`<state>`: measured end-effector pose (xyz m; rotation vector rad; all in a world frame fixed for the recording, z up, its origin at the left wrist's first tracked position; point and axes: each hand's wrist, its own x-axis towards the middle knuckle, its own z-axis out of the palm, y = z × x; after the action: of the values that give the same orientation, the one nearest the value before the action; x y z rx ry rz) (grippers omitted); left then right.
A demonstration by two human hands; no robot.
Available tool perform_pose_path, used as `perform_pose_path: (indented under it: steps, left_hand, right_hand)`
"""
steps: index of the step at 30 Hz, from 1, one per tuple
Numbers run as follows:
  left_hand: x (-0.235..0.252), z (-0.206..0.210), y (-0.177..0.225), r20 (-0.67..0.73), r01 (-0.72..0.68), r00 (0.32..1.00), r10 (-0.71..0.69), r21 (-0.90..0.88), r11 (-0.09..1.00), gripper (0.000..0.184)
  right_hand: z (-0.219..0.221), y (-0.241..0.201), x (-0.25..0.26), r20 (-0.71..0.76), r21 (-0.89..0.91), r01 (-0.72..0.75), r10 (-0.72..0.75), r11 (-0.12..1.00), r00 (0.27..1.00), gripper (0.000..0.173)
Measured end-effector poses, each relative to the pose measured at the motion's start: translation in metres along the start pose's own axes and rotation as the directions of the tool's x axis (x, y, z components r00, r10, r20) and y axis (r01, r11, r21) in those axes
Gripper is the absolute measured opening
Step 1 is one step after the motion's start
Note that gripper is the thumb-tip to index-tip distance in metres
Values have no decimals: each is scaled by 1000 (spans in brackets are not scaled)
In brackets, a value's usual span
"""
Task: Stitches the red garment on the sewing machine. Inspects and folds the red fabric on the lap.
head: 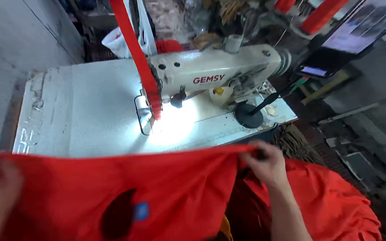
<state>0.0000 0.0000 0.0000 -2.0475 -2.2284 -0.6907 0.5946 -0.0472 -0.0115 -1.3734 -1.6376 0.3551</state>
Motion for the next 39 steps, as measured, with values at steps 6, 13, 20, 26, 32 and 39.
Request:
perform_pose_path:
  steps: [6, 13, 20, 26, 32, 39]
  left_hand:
    - [43, 81, 122, 70, -46, 996, 57, -145, 988, 37]
    - [13, 156, 220, 397, -340, 819, 414, -245, 908, 55]
    - [3, 134, 220, 396, -368, 818, 417, -197, 909, 54]
    - [16, 164, 199, 311, -449, 815, 488, -192, 873, 54]
    - [22, 145, 206, 340, -444, 789, 512, -259, 858, 50]
    - [44, 179, 190, 174, -540, 796, 579, -226, 811, 48]
  right_hand:
    - [79, 2, 48, 28, -326, -129, 146, 937, 989, 35]
    - [147, 15, 63, 98, -533, -177, 268, 827, 958, 32]
    - [129, 27, 83, 111, -642, -212, 362, 737, 925, 32]
    - [159, -53, 87, 347, -596, -163, 435, 786, 831, 37]
    - [216, -71, 68, 423, -472, -51, 277, 880, 863, 42]
    - [243, -50, 79, 350, -591, 118, 123, 798, 929, 30]
